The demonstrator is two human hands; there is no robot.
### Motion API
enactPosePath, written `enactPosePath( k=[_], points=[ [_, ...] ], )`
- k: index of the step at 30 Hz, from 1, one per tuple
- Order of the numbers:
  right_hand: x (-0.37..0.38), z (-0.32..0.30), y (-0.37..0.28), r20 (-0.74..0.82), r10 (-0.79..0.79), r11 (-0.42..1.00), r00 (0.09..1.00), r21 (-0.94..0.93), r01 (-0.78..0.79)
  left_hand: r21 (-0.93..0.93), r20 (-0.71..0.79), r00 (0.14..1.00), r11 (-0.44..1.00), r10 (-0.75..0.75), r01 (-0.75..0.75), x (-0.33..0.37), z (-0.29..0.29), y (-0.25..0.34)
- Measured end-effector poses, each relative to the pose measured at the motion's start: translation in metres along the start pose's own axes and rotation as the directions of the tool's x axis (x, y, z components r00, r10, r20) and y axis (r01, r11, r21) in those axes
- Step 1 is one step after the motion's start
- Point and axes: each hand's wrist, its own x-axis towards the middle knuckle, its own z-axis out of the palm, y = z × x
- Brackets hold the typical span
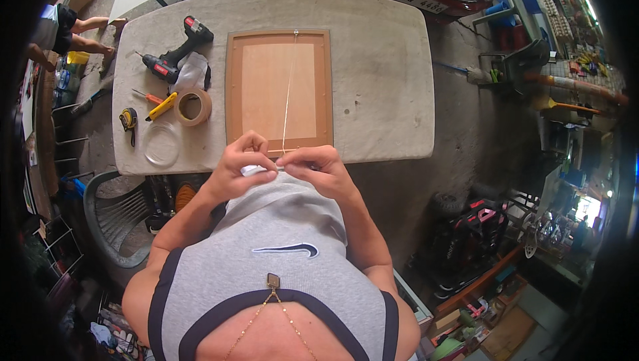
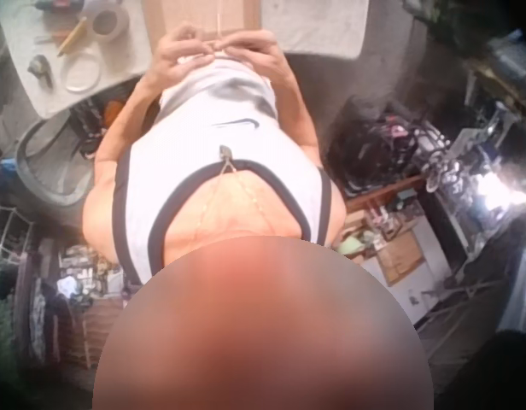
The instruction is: The person attaches a metal hanging wire to the back of a wooden picture frame using small metal fasteners. They thread the wire through the fasteners and secure it on both sides of the frame. The person then picks up the completed frame and walks through the workshop.
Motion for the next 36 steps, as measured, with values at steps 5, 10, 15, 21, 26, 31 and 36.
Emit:
enactPosePath(
  k=[5,10,15,21,26,31,36],
  points=[
    [-0.003,0.008,-0.006,0.161,0.002,0.986,0.987,-0.166,0.025,-0.825,0.223,0.945,0.469,-0.239,0.313,0.005,0.002,-0.008],
    [0.002,0.015,-0.004,0.249,0.041,0.948,0.968,-0.317,0.042,-0.765,0.142,0.929,0.558,-0.343,0.323,0.001,0.011,-0.001],
    [0.003,-0.004,-0.009,0.094,-0.045,0.991,0.995,-0.124,0.057,0.218,-0.078,0.997,0.976,0.002,0.015,-0.003,0.012,0.014],
    [0.027,-0.011,0.0,0.257,-0.293,0.681,0.921,-0.62,0.39,0.502,-0.031,0.979,0.85,0.2,-0.158,-0.004,0.027,0.019],
    [0.031,-0.024,0.006,0.407,-0.061,0.826,0.911,-0.492,0.275,0.494,-0.171,0.979,0.869,0.11,-0.011,-0.004,0.023,0.013],
    [0.026,-0.038,0.019,0.321,-0.147,0.804,0.936,-0.511,0.302,0.49,-0.285,0.957,0.865,0.044,0.106,0.006,0.036,0.004],
    [0.02,-0.063,0.041,0.232,-0.065,0.7,0.97,-0.683,0.21,0.627,-0.496,0.85,0.75,0.176,0.211,0.016,0.057,-0.003]
  ],
)
